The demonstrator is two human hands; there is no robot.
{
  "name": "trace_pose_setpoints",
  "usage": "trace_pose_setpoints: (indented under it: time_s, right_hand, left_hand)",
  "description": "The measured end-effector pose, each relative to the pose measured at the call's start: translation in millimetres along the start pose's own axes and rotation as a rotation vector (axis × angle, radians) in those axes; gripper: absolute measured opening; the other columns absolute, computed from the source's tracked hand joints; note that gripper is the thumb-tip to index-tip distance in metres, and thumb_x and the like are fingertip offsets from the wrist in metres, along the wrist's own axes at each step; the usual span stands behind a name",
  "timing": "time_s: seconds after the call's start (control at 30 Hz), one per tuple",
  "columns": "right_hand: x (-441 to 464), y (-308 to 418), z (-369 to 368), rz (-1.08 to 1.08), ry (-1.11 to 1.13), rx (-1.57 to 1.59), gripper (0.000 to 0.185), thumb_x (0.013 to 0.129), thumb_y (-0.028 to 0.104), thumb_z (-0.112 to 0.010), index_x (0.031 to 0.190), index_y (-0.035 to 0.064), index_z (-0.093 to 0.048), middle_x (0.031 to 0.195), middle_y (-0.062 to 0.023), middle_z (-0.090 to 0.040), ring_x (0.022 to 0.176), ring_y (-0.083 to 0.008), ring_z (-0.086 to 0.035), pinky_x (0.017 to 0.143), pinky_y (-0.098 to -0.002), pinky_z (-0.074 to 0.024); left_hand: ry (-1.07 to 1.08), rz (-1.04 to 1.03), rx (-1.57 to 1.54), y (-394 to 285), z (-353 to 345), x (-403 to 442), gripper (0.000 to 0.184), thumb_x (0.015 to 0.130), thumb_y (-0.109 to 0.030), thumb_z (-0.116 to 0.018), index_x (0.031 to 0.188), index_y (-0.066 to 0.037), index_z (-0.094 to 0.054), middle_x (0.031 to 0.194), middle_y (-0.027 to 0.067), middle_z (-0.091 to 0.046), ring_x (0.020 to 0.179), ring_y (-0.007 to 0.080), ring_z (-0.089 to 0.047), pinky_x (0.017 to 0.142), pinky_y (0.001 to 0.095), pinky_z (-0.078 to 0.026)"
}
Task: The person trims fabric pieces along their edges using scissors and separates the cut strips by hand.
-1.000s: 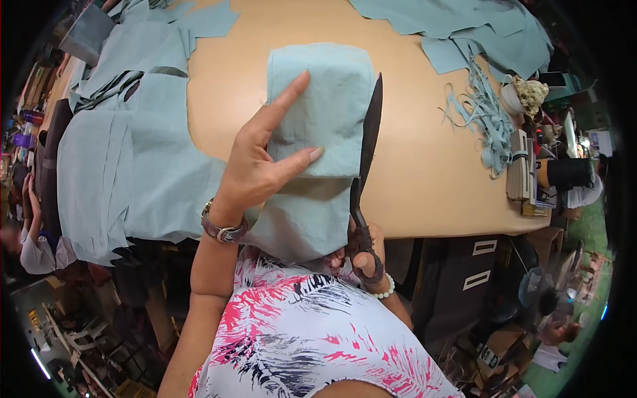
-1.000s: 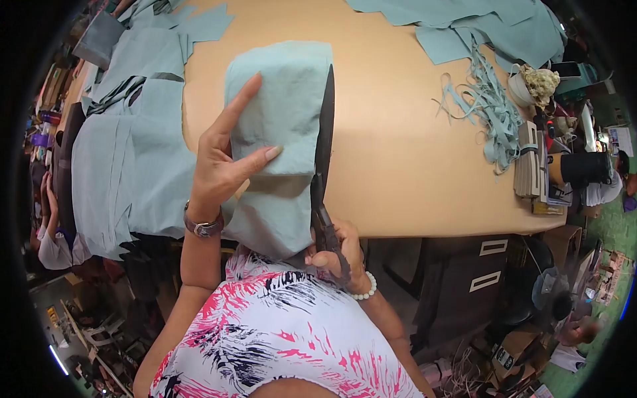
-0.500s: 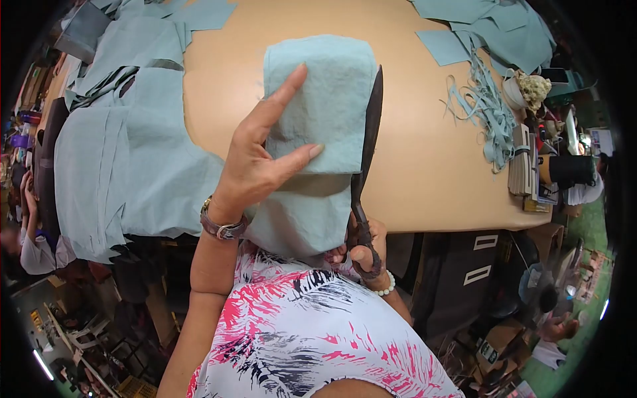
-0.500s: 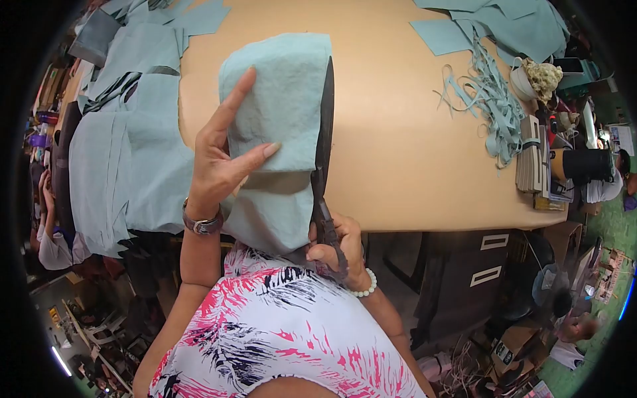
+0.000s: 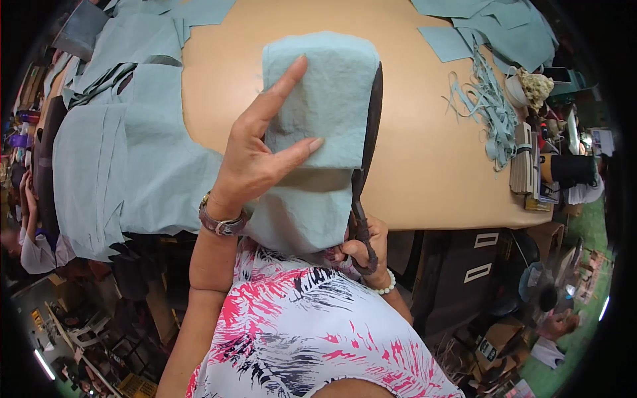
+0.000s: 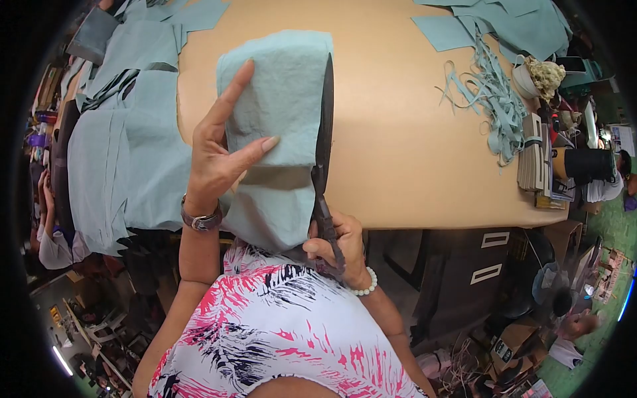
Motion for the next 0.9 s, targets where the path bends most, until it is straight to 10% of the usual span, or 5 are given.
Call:
trace_pose_setpoints:
  time_s: [0.37, 0.9]
  right_hand:
    - [-1.6, 6.2, -5.2, -0.059, -0.040, -0.085, 0.017, 0.073, 0.007, -0.070, 0.073, 0.0017, -0.053, 0.053, 0.0000, -0.052, 0.044, -0.0052, -0.050, 0.041, -0.0181, -0.0383]
    - [12.2, 14.0, -7.8, 0.010, -0.069, 0.032, 0.052, 0.058, 0.043, -0.080, 0.075, 0.0022, -0.052, 0.062, -0.0003, -0.052, 0.057, -0.0080, -0.049, 0.052, -0.0202, -0.0380]
  left_hand:
    - [-0.145, 0.160, -0.219, 15.0, 15.4, 4.5, 0.061, 0.069, -0.001, -0.069, 0.125, 0.001, -0.045, 0.124, 0.0118, -0.051, 0.112, 0.0169, -0.048, 0.097, 0.0295, -0.034]
    - [-0.082, 0.012, -0.012, -2.6, 1.2, -7.7, 0.066, 0.070, 0.000, -0.064, 0.130, 0.002, -0.038, 0.134, 0.0124, -0.040, 0.125, 0.0210, -0.036, 0.104, 0.0315, -0.025]
Point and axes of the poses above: each hand's wrist, its own x-axis towards the middle knuckle, its own z-axis out of the back of the hand, y = z × x, the point moved 9 cm from there along x, towards the middle knuckle
